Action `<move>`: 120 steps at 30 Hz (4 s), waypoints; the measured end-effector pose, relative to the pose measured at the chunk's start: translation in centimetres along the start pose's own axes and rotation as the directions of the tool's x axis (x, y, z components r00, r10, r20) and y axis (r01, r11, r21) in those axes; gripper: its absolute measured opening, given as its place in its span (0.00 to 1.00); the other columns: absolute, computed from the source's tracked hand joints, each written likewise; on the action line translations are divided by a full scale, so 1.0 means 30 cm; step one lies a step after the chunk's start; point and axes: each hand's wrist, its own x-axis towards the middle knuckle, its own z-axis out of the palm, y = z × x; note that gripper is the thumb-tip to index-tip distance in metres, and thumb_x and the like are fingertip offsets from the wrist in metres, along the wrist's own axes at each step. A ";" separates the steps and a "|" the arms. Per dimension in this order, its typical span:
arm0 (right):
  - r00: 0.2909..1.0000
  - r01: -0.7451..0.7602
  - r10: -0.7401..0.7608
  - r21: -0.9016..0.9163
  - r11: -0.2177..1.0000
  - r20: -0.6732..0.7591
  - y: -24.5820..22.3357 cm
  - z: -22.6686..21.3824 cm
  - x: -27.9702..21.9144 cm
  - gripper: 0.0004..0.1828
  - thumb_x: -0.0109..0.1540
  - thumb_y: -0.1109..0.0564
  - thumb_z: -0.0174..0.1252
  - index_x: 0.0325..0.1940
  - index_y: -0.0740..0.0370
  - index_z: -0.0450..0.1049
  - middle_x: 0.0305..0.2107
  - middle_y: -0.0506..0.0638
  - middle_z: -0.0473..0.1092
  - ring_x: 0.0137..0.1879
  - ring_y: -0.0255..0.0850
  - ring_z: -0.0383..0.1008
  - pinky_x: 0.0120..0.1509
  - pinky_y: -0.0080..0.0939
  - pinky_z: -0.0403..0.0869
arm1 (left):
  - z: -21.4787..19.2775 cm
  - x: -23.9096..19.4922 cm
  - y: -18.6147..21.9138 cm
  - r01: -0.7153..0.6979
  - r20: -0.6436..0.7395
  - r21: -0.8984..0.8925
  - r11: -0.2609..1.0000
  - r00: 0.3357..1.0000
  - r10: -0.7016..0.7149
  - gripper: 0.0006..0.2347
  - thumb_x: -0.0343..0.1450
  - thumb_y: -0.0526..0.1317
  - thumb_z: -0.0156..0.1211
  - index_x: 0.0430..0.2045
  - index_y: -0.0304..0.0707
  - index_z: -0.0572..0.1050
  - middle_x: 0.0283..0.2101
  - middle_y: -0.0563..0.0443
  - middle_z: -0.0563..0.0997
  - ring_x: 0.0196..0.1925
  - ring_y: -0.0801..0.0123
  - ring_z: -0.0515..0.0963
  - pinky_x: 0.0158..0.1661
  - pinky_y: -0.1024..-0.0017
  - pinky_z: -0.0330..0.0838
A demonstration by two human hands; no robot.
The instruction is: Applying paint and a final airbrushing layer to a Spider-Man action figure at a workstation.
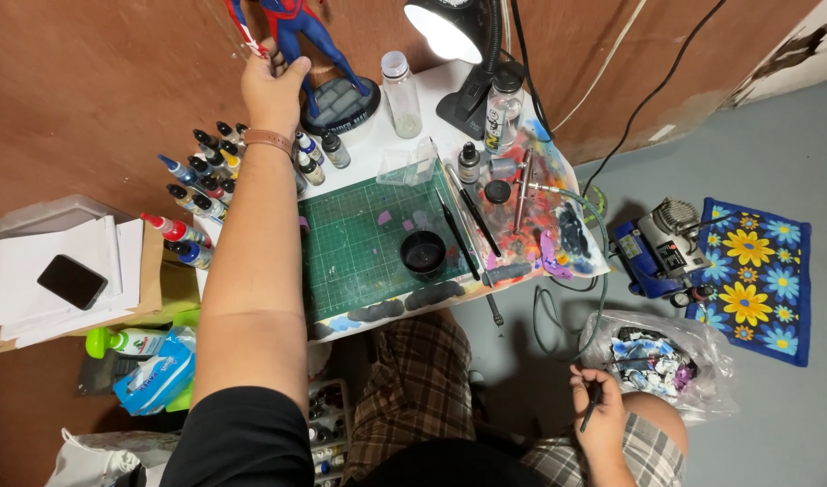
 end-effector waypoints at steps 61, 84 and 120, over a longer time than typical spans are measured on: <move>0.981 0.110 -0.192 0.892 0.439 -0.027 -0.209 -0.056 -0.018 0.08 0.66 0.53 0.54 0.48 0.56 0.72 0.25 0.60 0.72 0.36 0.48 0.79 0.53 0.52 0.81 | -0.492 -1.537 -0.109 0.175 0.501 0.799 0.576 0.338 -0.797 0.20 0.73 0.45 0.52 0.57 0.33 0.75 0.52 0.33 0.82 0.57 0.46 0.81 0.55 0.54 0.76; 0.997 -0.035 0.028 -0.105 0.994 -0.068 -0.017 0.098 0.033 0.09 0.67 0.54 0.54 0.49 0.54 0.77 0.36 0.46 0.76 0.39 0.34 0.78 0.42 0.30 0.79 | -1.257 -1.500 -0.527 0.290 -0.348 0.797 0.530 0.937 0.010 0.05 0.72 0.34 0.57 0.37 0.33 0.78 0.38 0.38 0.79 0.41 0.42 0.75 0.44 0.50 0.67; 0.997 0.067 -0.036 0.555 0.829 -0.066 0.105 -0.066 0.116 0.08 0.74 0.61 0.46 0.51 0.65 0.71 0.33 0.59 0.71 0.40 0.43 0.75 0.55 0.43 0.79 | -0.546 -2.031 -0.330 -0.171 0.666 0.506 0.845 0.701 -0.257 0.16 0.71 0.47 0.61 0.53 0.56 0.76 0.51 0.50 0.77 0.55 0.55 0.79 0.55 0.61 0.71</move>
